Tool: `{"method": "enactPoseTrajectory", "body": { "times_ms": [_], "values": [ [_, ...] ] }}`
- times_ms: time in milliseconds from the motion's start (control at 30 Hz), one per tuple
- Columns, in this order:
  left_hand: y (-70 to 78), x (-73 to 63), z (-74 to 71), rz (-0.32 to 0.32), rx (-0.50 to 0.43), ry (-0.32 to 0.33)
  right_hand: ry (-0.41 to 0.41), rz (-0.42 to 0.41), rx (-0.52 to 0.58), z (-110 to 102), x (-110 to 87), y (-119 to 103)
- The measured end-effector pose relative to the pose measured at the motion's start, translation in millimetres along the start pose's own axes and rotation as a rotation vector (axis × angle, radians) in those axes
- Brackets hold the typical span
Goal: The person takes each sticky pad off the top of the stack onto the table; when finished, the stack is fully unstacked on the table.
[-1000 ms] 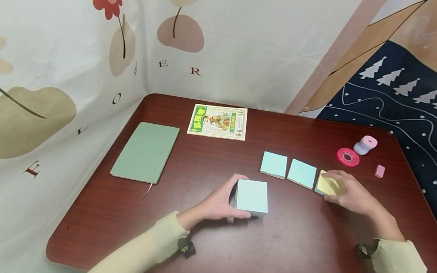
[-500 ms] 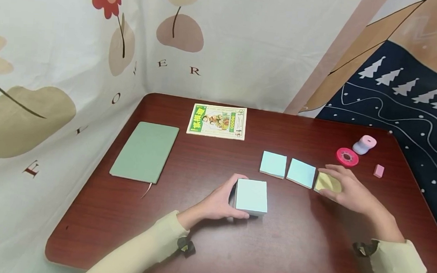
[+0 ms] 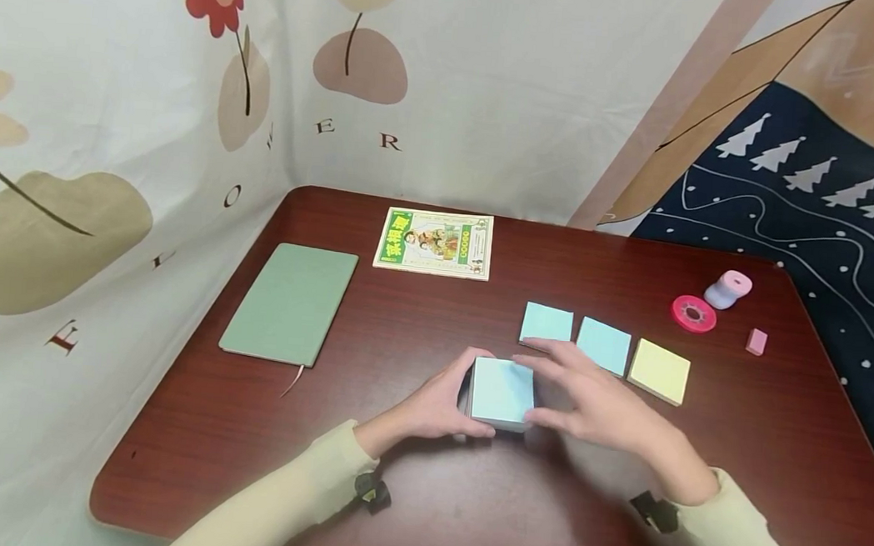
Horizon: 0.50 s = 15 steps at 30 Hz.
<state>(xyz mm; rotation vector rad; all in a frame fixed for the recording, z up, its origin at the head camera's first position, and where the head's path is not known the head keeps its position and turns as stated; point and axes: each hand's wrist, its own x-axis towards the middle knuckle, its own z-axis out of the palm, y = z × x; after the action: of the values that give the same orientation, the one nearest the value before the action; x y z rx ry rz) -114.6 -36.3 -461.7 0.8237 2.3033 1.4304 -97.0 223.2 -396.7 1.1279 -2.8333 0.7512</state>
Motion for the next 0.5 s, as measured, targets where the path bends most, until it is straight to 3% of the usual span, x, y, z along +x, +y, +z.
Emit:
{"method": "enactPoseTrajectory", "body": {
  "times_ms": [200, 500],
  "values": [
    [-1.3, 0.2, -0.3, 0.017, -0.007, -0.015, -0.043, -0.082, 0.028, 20, 18.5, -22],
    [1.3, -0.6, -0.8, -0.035, 0.010, -0.016, -0.071, -0.029, -0.031, 26, 27.4, -30]
  ]
}}
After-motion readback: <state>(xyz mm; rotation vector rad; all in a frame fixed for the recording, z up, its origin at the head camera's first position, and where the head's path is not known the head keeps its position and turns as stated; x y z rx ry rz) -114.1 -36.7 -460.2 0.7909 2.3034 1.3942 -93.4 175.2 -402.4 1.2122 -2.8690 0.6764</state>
